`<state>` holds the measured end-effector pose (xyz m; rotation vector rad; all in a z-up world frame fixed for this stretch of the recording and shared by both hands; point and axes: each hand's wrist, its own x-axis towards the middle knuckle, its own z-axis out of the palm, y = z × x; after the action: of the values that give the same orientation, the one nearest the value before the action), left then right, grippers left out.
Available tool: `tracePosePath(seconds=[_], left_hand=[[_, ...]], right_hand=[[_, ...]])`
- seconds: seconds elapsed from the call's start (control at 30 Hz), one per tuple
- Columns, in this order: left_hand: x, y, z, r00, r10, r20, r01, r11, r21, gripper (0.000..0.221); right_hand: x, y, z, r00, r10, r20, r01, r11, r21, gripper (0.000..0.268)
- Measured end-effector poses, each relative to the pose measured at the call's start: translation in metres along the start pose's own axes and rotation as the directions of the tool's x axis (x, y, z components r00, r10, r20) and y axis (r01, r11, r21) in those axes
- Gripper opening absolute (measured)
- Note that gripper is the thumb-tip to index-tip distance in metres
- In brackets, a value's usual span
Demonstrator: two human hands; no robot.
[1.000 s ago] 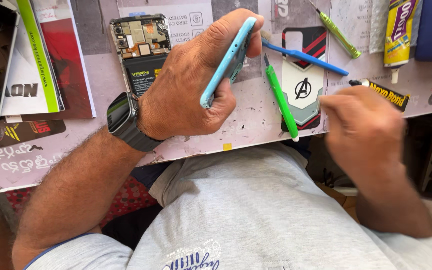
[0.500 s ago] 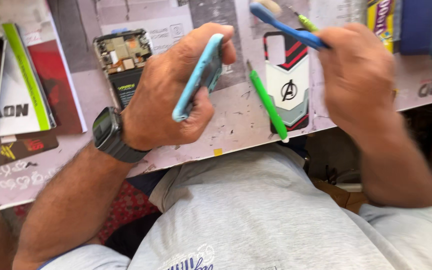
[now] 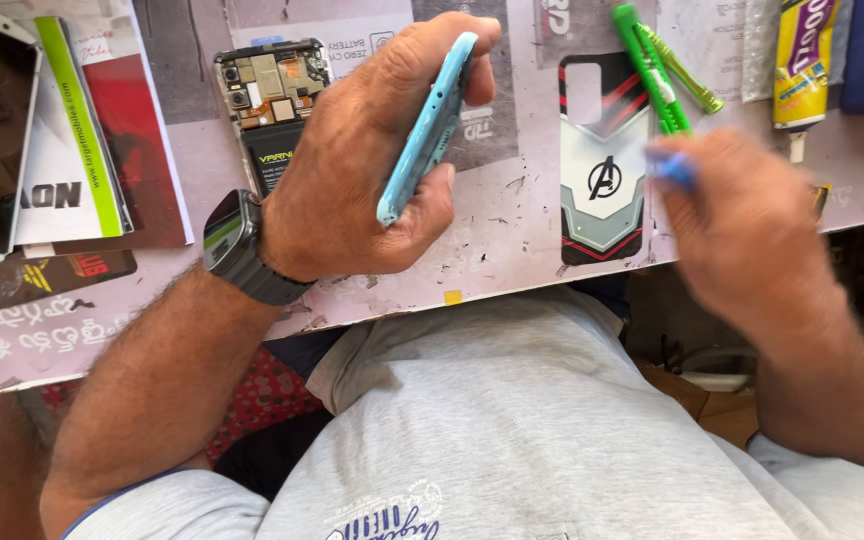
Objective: The person cleans the inside of a light blue smartphone back cover using a toothbrush and a green utility knife. They then apply adhesive from a yellow tube along the edges of the cover. The person continues to scrape and clean the cover with the knife and toothbrush.
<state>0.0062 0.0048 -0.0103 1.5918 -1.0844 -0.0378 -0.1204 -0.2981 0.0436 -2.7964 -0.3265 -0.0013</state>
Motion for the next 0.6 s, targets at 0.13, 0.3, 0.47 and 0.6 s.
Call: tracePosePath(seconds=[0.13,0.3,0.47,0.6], left_hand=[[0.002,-0.002,0.005,0.999,-0.011,0.032,0.011,1.000,0.008,0.078],[0.002,0.001,0.006,0.987,-0.156,0.032,0.159,0.981,-0.114,0.071],[-0.001,0.011,0.009,0.936,-0.349,0.041,0.324,0.810,-0.490,0.059],[0.000,0.006,0.015,0.957,-0.288,0.044,0.291,0.952,-0.092,0.025]], right_hand=[[0.001,-0.016,0.014,0.994,-0.075,0.085,0.066,0.992,0.106,0.046],[-0.001,-0.008,0.023,0.997,-0.076,0.031,0.068,0.979,0.192,0.051],[0.012,-0.003,0.034,0.992,0.122,-0.042,-0.078,0.824,0.562,0.051],[0.050,-0.005,0.049,0.996,0.065,-0.066,0.005,0.674,0.739,0.043]])
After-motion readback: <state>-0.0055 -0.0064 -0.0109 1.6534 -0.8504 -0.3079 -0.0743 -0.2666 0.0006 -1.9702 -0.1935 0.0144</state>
